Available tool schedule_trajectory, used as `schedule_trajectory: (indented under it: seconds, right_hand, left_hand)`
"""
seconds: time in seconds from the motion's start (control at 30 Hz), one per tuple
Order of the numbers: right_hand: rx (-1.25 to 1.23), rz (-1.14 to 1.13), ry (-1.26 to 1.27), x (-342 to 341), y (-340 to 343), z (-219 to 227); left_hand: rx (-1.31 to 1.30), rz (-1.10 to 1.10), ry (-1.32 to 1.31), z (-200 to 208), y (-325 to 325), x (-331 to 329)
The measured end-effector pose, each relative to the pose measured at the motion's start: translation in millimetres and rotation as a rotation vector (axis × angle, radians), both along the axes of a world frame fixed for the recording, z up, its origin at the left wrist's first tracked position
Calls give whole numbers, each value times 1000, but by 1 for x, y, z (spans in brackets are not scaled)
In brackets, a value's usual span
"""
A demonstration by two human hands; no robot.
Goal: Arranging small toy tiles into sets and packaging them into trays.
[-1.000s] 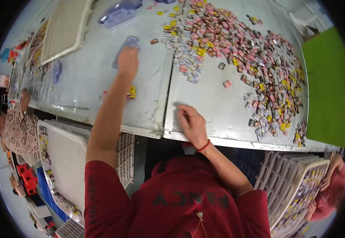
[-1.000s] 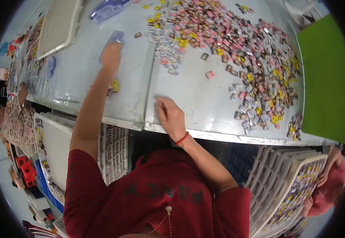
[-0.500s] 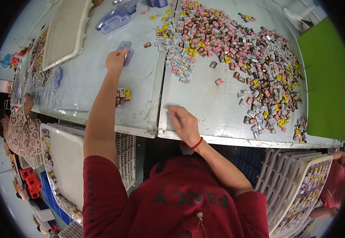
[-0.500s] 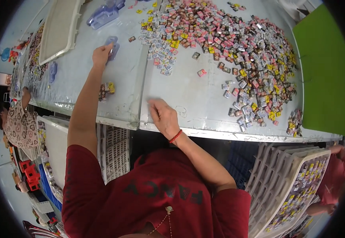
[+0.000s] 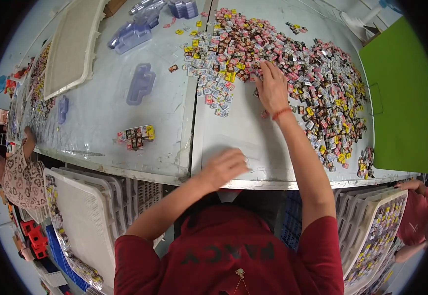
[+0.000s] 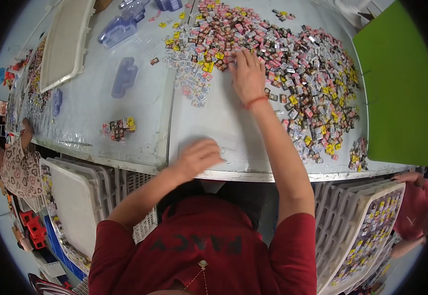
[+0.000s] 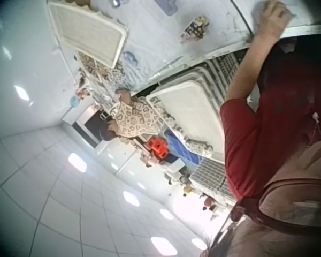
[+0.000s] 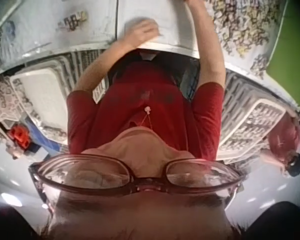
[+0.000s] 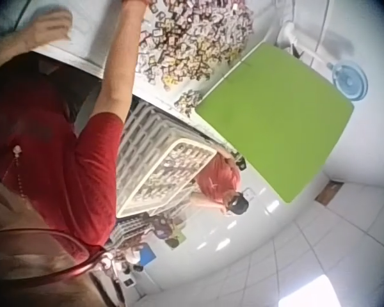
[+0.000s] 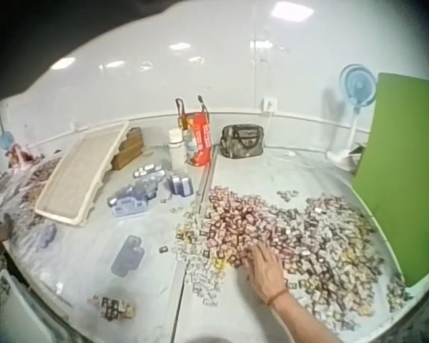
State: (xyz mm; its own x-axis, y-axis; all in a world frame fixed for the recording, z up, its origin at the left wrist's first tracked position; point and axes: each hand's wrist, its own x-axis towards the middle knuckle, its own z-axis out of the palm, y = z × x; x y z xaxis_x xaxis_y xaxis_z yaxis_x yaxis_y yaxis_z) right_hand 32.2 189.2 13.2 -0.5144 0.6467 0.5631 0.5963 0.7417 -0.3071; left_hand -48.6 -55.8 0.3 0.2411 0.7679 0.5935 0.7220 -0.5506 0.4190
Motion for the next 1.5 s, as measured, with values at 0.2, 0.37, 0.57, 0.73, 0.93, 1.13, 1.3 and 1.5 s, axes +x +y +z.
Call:
schedule_trajectory:
  seconds: [0.2,0.37,0.57,0.73,0.93,1.13,1.3,1.5]
  right_hand:
    - [-32,25,-288,-8,-10,-19]
    - [-31,214,-347,25,-49,-5]
    - [56,210,-261,72,-47,-4]
    - [85,27,11,94,-35,4]
    - [28,56,-23,62,-56,15]
    - [49,51,-265,38,-46,-1]
    - [13,222,-105,50,-64,1]
    - [48,-49,-38,99,-46,9]
  left_hand:
    - [-82,6,-133,-1,17,14]
    - [-60,430,212,-1,72,-40]
    - [15,490,240,-5,80,-67]
    - [9,359,-18,6,88,-59]
    - [-177,162,25,2,113,-42]
    - [-220,161,49,0,116,-41]
    - [33,252,354,10,134,-76]
    - [-142,257,304,11,120,-65]
